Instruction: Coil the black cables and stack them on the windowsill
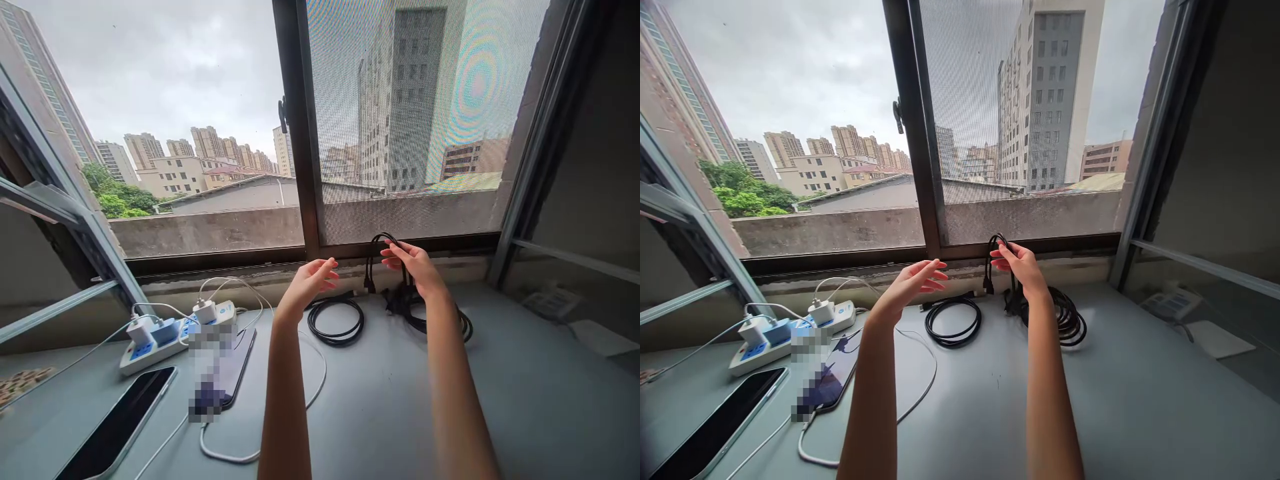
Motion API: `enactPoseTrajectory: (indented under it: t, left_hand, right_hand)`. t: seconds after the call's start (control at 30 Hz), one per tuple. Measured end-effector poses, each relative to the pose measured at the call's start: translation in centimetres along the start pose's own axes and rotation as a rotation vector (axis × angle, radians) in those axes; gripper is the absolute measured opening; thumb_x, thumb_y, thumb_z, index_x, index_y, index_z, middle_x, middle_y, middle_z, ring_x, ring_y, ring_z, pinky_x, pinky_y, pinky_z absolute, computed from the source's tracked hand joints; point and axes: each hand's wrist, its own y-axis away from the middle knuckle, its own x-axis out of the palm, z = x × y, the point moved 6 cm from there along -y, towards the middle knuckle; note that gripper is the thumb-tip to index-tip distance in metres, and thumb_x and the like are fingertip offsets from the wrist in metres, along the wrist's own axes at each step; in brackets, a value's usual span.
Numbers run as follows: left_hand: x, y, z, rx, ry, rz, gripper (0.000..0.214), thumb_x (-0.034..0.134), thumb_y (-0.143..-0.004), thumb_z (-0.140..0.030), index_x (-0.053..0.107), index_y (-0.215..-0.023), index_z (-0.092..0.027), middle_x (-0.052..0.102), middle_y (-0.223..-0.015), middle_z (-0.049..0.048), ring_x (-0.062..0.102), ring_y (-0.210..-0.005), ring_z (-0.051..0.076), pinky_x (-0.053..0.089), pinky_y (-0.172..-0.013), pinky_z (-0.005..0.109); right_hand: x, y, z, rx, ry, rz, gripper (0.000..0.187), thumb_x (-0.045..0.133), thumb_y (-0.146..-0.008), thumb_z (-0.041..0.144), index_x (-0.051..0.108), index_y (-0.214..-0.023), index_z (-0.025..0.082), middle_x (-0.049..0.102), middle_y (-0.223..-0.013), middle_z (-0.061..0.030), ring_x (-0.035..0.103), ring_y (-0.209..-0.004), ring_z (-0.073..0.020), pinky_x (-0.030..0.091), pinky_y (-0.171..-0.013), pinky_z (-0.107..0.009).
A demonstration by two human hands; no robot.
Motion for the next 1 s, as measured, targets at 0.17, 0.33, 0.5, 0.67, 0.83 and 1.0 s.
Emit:
enactPoseTrajectory:
  t: [0.17,0.33,0.5,0.67,0.83,1.0]
  left_hand:
    - [4.0,-0.2,-0.6,0.093,-0.056,0.124,0.05,0.062,-0.075,-0.058,0.067,-0.103,-0.017,0.069,-0.091,0.0063,0.064,-0.078,0.019,0.047,-0.071,0.029]
    - [7.5,-0.6,-0.2,0.205,-0.158,0.25,0.042,0.065,-0.074,-0.051,0.068,-0.097,-0.016,0.068,-0.085,0.006,0.06,-0.072,0.018,0.045,-0.064,0.027]
    - [8.9,-0.5,-0.7,0.264,-0.01,0.369,0.022,0.056,-0.082,-0.033,0.062,-0.071,-0.016,0.065,-0.075,0.004,0.06,-0.068,0.016,0.048,-0.065,0.026]
    - [8.1,-1.9,0.8,0.145,0.042,0.168,0.027,0.05,-0.087,-0.034,0.057,-0.068,-0.015,0.064,-0.068,0.0031,0.057,-0.051,0.012,0.044,-0.051,0.023]
    - [8.1,-3.0,2.5,0.082,0.071,0.139,0.03,0.052,-0.087,-0.039,0.057,-0.068,-0.015,0.064,-0.062,0.0027,0.056,-0.046,0.012,0.041,-0.043,0.021]
    - [7.7,-3.4,2.8,0.057,0.174,0.059,0.034,0.051,-0.087,-0.045,0.048,-0.067,-0.018,0.056,-0.053,-0.0004,0.05,-0.038,0.01,0.035,-0.037,0.02]
  right_hand:
    - [2.3,0.8,1.8,-0.078,-0.066,0.094,0.032,0.059,-0.083,0.043,0.064,-0.104,0.019,0.073,-0.086,-0.0022,0.068,-0.068,-0.0118,0.053,-0.067,-0.024]
    - [4.1,1.6,2.7,-0.15,-0.111,0.208,0.035,0.058,-0.082,0.049,0.061,-0.101,0.02,0.072,-0.09,-0.0025,0.066,-0.069,-0.0115,0.053,-0.065,-0.024]
    - [5.6,2.0,2.3,-0.139,0.181,0.288,0.04,0.044,-0.087,0.056,0.058,-0.097,0.02,0.07,-0.096,-0.0035,0.063,-0.067,-0.0113,0.048,-0.055,-0.021]
    - [5.0,1.8,0.7,-0.051,0.505,0.337,0.04,0.043,-0.09,0.051,0.055,-0.07,0.018,0.063,-0.066,-0.0014,0.052,-0.053,-0.0104,0.04,-0.051,-0.021]
    - [4.3,2.2,-1.5,0.183,0.634,0.477,0.044,0.039,-0.094,0.045,0.058,-0.067,0.015,0.067,-0.074,-0.0061,0.06,-0.06,-0.0129,0.044,-0.058,-0.023]
    - [4.5,2.8,-3.9,0.437,0.743,0.573,0.051,0.029,-0.097,0.05,0.063,-0.09,0.012,0.07,-0.091,-0.0106,0.064,-0.062,-0.0121,0.048,-0.06,-0.024]
